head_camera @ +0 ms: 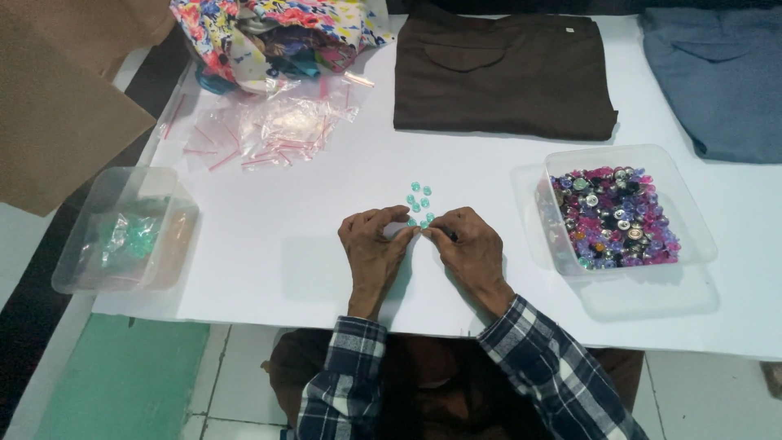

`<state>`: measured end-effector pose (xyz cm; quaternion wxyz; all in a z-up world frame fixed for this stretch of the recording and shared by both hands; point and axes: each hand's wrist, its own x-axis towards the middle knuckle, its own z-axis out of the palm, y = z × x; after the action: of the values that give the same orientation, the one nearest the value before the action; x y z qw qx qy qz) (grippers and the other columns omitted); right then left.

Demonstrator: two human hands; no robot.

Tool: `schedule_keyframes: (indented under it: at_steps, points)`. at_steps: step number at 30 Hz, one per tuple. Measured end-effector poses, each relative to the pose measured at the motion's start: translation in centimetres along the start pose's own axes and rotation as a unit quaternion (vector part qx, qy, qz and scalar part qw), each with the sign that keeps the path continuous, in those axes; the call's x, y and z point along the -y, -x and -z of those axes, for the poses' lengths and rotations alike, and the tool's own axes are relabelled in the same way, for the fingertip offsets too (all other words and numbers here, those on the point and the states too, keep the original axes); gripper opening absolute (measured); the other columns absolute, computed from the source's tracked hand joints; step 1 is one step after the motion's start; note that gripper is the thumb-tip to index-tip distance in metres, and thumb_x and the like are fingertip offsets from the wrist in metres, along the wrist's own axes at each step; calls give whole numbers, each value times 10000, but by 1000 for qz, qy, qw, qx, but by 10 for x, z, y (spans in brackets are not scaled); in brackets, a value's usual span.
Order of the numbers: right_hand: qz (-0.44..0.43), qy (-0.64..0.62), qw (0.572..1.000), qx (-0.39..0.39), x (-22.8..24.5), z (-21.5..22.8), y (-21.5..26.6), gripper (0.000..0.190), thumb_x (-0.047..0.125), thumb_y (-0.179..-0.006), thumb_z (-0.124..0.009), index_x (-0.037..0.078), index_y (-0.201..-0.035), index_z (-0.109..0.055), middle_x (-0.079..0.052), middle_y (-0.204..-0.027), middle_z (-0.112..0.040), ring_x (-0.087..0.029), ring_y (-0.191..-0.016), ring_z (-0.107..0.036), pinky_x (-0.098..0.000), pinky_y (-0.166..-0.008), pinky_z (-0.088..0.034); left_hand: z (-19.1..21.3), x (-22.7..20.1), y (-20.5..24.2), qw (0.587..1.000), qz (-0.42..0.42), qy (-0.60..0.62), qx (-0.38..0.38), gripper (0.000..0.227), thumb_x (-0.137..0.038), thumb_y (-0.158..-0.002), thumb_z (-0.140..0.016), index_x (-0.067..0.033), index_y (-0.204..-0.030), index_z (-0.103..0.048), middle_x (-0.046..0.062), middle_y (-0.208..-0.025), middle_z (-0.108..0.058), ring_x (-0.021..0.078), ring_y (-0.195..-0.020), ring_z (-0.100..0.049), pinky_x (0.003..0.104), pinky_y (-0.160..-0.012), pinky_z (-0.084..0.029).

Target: The person picks up individual buttons from a container by hand and place them onto the table, grouping them by color.

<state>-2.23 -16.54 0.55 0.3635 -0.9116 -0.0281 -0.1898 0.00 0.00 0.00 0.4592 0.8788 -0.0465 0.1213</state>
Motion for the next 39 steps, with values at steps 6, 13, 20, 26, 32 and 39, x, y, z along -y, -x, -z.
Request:
schedule_keyframes:
  at_steps: [6,13,20,26,32,39]
  points:
    - [20,1,1000,5,0,3,0,117,255,-895,-776,140,-914,-766,-43,-785,-673,-165,-613,-671,-250,-504,-542,-1,0,0,1000,-10,-13,0,322,-287,-791,-846,-269,-1096,-746,-71,-944,-768,121,-1035,-641,397,-1154,-235]
    - [39,-4,999,-6,4,6,3,170,275,-886,-791,124,-955,-751,-67,-845,-678,-192,-650,-687,-281,-522,-557,-4,11,5,1000,-19,14,-13,413,-242,-737,-882,-247,-1121,-731,-63,-982,-762,137,-1071,-641,412,-1170,-222]
    - [67,28,997,-33,20,9,5,192,280,-969,-719,92,-939,-748,-84,-837,-684,-177,-652,-690,-249,-527,-564,24,-3,15,993,2,120,7,336,-64,-843,-757,-87,-1173,-695,98,-1139,-732,265,-1201,-632,445,-1227,-196]
    - [189,80,975,-84,66,2,-9,139,247,-936,-748,112,-908,-731,-57,-830,-669,-169,-629,-658,-247,-457,-512,62,6,0,990,-70,83,-85,198,4,-891,-662,-35,-1083,-687,131,-1070,-718,289,-1037,-698,395,-915,-546]
    - [235,114,965,-10,113,-58,-86,178,264,-1026,-607,108,-1060,-685,-93,-934,-652,-247,-834,-715,-318,-640,-608,75,46,-70,973,-71,-79,-205,243,30,-901,-635,-70,-1115,-693,103,-1091,-703,270,-1105,-676,475,-1063,-438]
    - [204,197,948,147,115,-142,-161,287,240,-1029,-533,113,-1280,-587,-161,-1265,-647,-341,-1239,-613,-450,-979,-556,92,64,-106,963,-67,-236,-107,713,23,-709,-822,-24,-1345,-502,243,-1403,-512,398,-1354,-476,637,-1148,-251]
